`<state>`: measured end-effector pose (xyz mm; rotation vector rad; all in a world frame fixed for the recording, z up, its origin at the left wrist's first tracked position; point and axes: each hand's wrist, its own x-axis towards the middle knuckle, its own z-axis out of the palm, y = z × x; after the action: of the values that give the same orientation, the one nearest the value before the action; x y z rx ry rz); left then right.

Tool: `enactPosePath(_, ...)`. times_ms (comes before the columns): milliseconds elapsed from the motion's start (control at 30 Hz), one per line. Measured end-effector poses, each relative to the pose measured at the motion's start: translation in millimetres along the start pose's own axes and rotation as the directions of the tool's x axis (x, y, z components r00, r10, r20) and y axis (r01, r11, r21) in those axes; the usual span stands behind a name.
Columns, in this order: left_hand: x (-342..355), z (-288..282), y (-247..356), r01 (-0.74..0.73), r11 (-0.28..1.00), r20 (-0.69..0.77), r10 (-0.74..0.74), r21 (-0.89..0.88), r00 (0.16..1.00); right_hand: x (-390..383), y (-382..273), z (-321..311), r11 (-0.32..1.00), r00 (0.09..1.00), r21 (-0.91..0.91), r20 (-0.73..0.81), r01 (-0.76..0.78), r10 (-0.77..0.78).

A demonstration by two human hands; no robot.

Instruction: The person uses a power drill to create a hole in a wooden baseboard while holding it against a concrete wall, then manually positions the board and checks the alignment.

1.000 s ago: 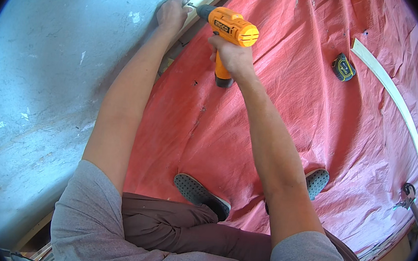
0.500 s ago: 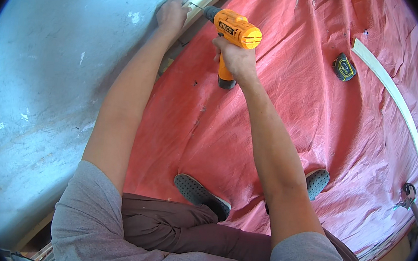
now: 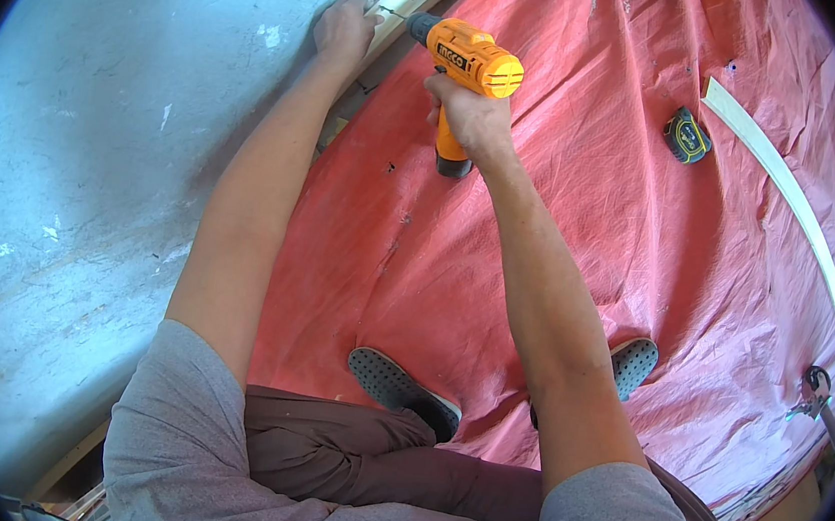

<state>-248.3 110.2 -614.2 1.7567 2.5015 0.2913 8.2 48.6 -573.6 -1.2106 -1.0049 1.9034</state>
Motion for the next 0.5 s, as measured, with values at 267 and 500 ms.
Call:
enactPosePath(267,1.5,3.4,-5.4,-0.026,1.0,-0.021,0.026,0.007,0.999,-0.2,-1.1,0.0,1.0,1.0,0.012,0.016,0.012,-0.012)
enactPosePath(500,2.4,4.3,-4.3,-0.024,1.0,-0.028,0.024,0.016,0.999,1.4,-3.0,0.2,1.0,1.0,-0.021,0.004,0.018,-0.018)
